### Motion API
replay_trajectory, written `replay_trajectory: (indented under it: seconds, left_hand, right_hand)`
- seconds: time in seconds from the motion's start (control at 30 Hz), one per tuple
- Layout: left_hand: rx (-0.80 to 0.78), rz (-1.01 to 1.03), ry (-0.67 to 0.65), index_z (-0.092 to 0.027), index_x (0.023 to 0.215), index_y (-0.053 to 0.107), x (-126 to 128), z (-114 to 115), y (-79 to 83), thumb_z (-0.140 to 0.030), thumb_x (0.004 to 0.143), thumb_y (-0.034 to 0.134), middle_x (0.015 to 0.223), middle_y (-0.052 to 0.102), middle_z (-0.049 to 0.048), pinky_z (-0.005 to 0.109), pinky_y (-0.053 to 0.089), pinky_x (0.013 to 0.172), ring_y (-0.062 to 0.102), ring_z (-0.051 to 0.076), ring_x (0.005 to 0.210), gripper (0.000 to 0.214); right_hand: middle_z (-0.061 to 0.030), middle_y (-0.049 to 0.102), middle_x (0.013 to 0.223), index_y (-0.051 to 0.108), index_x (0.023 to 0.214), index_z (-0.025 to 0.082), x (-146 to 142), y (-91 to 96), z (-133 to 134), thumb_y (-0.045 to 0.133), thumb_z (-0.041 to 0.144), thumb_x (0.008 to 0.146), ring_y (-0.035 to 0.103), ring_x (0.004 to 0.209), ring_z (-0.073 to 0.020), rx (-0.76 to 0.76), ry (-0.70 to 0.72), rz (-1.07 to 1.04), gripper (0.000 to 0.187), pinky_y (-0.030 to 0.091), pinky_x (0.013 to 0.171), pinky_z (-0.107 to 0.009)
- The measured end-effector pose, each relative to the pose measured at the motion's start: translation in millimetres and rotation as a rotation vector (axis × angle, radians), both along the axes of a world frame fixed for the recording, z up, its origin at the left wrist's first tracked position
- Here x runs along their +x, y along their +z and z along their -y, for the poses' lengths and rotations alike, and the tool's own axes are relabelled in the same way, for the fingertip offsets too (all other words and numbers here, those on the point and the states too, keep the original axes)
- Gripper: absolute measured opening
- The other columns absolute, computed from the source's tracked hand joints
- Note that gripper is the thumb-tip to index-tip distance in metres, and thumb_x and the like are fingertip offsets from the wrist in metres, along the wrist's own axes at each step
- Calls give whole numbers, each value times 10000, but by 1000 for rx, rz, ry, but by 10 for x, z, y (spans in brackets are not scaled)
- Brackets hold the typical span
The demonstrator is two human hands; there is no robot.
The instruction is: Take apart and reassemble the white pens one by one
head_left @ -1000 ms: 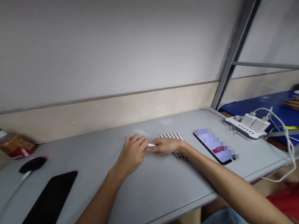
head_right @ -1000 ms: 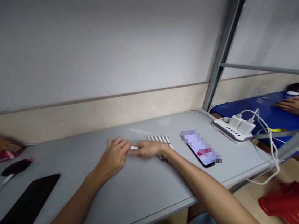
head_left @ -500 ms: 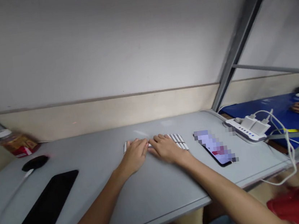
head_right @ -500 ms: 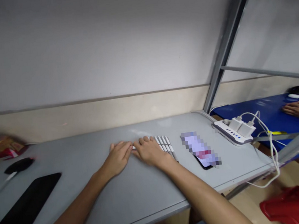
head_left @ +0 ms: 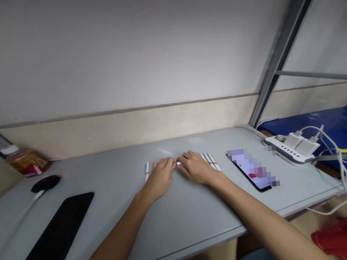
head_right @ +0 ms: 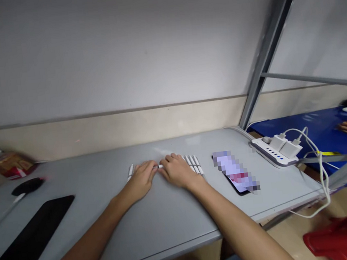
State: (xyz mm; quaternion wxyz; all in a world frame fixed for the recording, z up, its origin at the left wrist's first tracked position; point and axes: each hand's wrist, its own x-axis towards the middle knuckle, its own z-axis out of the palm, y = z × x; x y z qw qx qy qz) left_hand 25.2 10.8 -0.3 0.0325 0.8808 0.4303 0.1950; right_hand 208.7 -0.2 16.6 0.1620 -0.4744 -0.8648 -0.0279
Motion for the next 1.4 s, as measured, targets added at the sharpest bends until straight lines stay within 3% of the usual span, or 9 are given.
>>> replay_trajectory:
  seconds: [0.1, 0.23, 0.43, 0.57, 0.93, 1.07, 1.17, 1.27, 1.4]
  left_hand:
    - [36, -31, 54, -201, 840, 503, 0, -4, -3, -259, 996, 250, 856, 609, 46, 357, 338, 753, 522, 225, 882, 303]
    - [15, -1, 75, -203, 851, 537, 17, 17, 13, -248, 984, 281, 848, 605, 48, 361, 339, 766, 518, 222, 873, 292]
    - [22, 6, 65, -214, 962, 529, 9, 18, 44, -329, 989, 283, 946, 625, 52, 376, 340, 839, 546, 222, 941, 274]
    - [7, 0, 65, -220, 1053, 490, -11, 10, 34, -338, 988, 292, 1027, 633, 69, 379, 341, 846, 568, 228, 977, 239]
    - [32, -13, 60, -207, 898, 553, -10, -7, 20, -266, 989, 255, 909, 659, 55, 352, 358, 782, 588, 213, 898, 317]
    - [11, 75, 79, -224, 1101, 549, -11, -1, 55, -334, 995, 261, 1037, 680, 61, 370, 387, 840, 612, 217, 959, 327]
    - [3, 143, 40, -265, 1248, 515, -15, -8, 75, -336, 989, 296, 1175, 662, 51, 370, 393, 909, 606, 208, 1041, 347]
    - [-24, 221, 36, -273, 1225, 551, -31, -35, 87, -310, 988, 289, 1151, 676, 29, 342, 417, 913, 615, 187, 1033, 355]
    - [-35, 334, 78, -241, 1154, 576, -50, -76, 91, -338, 978, 306, 1077, 687, 37, 315, 448, 855, 627, 188, 973, 337]
  right_hand:
    - [-107, 628, 1012, 616, 978, 158, -7, -11, -18, 345, 259, 999, 542, 932, -208, 21, 20, -2, 290, 376, 816, -315]
    - [-67, 635, 986, 566, 1077, 184, 18, -5, -24, 458, 167, 932, 559, 842, -187, -23, -11, -43, 182, 367, 711, -284]
    - [-92, 581, 1035, 571, 1115, 178, 16, -13, 12, 426, 292, 970, 528, 920, -205, 9, 15, -93, 234, 368, 744, -295]
    - [-103, 559, 1042, 615, 1042, 171, 4, -47, -8, 360, 202, 981, 478, 929, -211, 31, 16, -71, 264, 360, 762, -311]
    - [-60, 602, 971, 625, 1000, 206, 70, -44, -93, 530, 90, 872, 485, 878, -201, 82, 12, -113, 197, 346, 755, -299]
    - [-66, 606, 949, 634, 995, 204, 134, -22, -122, 523, 62, 848, 484, 878, -211, 98, -32, -174, 232, 363, 765, -305]
    - [-72, 607, 935, 638, 973, 190, 222, -1, -156, 533, 66, 831, 491, 879, -210, 113, -61, -296, 215, 380, 775, -308]
    - [-56, 607, 885, 633, 922, 181, 290, 15, -193, 563, 117, 820, 515, 865, -193, 83, -61, -513, 139, 400, 785, -303]
    - [-40, 619, 882, 604, 952, 175, 272, 29, -227, 580, 270, 824, 563, 811, -158, -139, -35, -945, 162, 438, 732, -279]
